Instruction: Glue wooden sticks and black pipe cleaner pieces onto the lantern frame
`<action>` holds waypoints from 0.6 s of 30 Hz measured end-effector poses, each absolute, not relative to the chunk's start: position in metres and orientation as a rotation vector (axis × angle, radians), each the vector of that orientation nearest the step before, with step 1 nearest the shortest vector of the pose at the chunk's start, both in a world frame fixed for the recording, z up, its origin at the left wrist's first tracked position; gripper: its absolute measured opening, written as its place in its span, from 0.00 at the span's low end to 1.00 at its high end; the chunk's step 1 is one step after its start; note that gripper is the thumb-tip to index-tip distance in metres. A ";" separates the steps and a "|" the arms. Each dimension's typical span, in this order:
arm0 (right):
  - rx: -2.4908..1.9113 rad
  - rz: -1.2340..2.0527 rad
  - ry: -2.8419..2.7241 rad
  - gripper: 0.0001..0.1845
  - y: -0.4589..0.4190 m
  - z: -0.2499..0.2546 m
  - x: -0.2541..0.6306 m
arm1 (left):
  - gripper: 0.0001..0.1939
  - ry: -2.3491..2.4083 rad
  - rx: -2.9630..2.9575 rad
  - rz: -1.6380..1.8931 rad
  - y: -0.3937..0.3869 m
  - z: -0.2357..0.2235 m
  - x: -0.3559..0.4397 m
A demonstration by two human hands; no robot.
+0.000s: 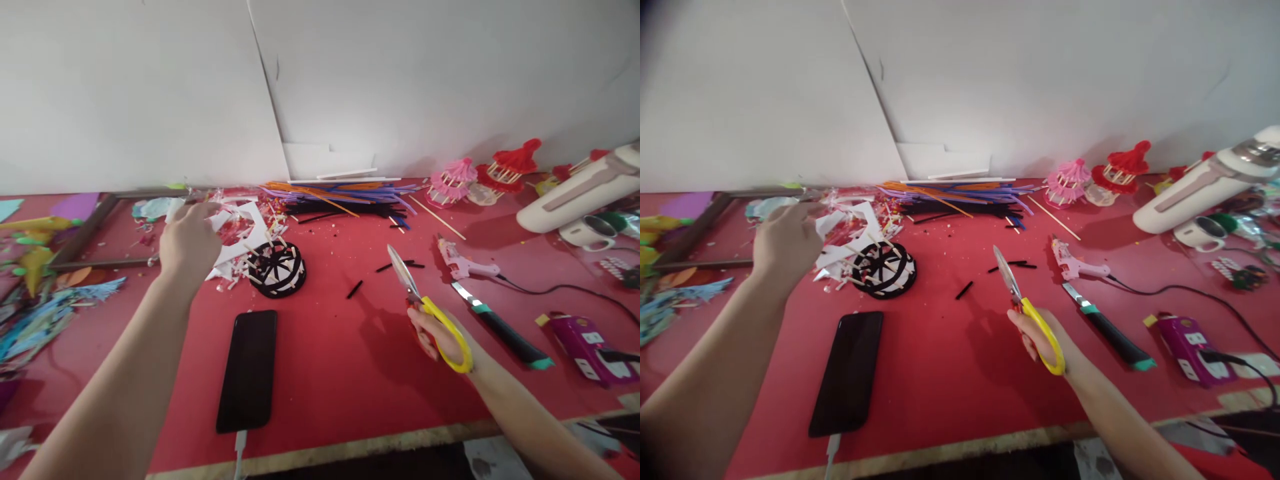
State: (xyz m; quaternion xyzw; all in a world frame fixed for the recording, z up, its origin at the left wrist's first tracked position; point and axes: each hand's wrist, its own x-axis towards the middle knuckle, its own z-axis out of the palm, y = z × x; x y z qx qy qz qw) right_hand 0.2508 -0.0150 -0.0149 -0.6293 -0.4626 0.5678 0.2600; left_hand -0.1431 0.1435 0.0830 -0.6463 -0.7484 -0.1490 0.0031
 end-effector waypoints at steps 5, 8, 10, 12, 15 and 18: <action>-1.568 1.589 -1.080 0.32 -0.006 -0.016 0.245 | 0.17 -2.141 -2.442 -0.085 0.189 0.104 -0.063; -1.517 1.630 -1.047 0.31 -0.003 -0.014 0.244 | 0.13 -2.021 -2.660 0.281 0.214 0.090 -0.009; -1.499 1.633 -1.029 0.31 -0.003 -0.013 0.243 | 0.18 -1.934 -2.725 0.446 0.225 0.077 0.017; -1.495 1.616 -1.010 0.31 -0.004 -0.014 0.242 | 0.19 -1.870 -2.719 0.524 0.230 0.067 0.032; -1.504 1.566 -0.993 0.33 -0.008 -0.015 0.239 | 0.18 -1.796 -2.703 0.620 0.238 0.064 0.038; -1.509 1.529 -0.997 0.36 -0.012 -0.018 0.238 | 0.18 -1.698 -2.734 0.727 0.249 0.070 0.036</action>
